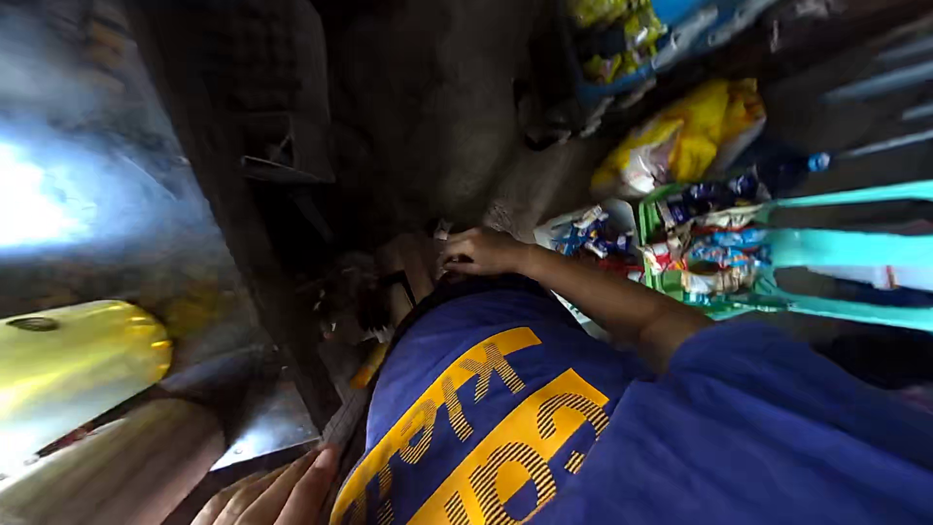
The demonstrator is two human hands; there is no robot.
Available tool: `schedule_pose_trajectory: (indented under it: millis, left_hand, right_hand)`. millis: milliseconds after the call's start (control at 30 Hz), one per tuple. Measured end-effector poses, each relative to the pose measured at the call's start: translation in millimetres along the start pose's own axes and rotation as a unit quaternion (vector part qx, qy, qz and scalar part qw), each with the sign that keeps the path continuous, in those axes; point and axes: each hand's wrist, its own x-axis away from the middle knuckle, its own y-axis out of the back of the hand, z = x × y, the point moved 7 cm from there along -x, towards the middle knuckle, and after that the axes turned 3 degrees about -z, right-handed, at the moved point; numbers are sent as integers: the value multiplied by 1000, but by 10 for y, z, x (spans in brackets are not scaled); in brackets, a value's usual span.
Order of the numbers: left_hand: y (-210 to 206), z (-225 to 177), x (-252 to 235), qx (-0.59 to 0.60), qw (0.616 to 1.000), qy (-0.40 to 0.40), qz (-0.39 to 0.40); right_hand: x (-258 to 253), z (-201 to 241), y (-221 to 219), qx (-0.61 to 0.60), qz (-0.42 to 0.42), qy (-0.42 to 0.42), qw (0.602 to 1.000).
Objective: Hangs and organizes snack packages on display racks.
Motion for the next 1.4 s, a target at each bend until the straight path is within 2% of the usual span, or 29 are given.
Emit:
schedule_pose_trajectory:
  millis: [100,200,267,400,500,667,833,1033,1133,1300,1400]
  left_hand:
    - [-172,-152,24,31,998,-54,14]
    - [-396,-305,-73,90,989,-102,54]
    - [-534,-422,-183,119,978,-148,87]
    - [-884,-658,-350,159,956,-212,127]
    - [-1128,-840,-453,187,939,-233,170]
    - [-1541,-1127,-621,196,925,-250,211]
    - [-2034,-1463,-758,207,911,-227,276]
    - [-2479,-1671,-889,182,912,-196,312]
    - [-2789,-1652,-864,176,915,-145,333]
    - [-3288,-1576,-594,93,890,-82,439]
    - [-3495,-1556,-560,70,866,-59,492]
  right_hand:
    - [763,-228,-315,-38,-47,-145,988]
    - [1367,-213,-555,-73,6,-254,964]
    - [1692,-264,-655,-93,9,-314,945]
    - [2312,-555,-809,-96,-33,-442,891]
    - [2745,-707,-884,-93,-21,-522,848]
    - [3321,-951,-916,-126,-22,-553,824]
    - [3896,-1261,-815,-150,-47,-575,803]
    - [4464,-1782,-756,-198,-124,-573,785]
    - [4720,-2161,-797,-255,-174,-610,730]
    - [5038,-2796,-1091,-304,-209,-687,626]
    - [5133,-3027,-1021,-310,-260,-739,539]
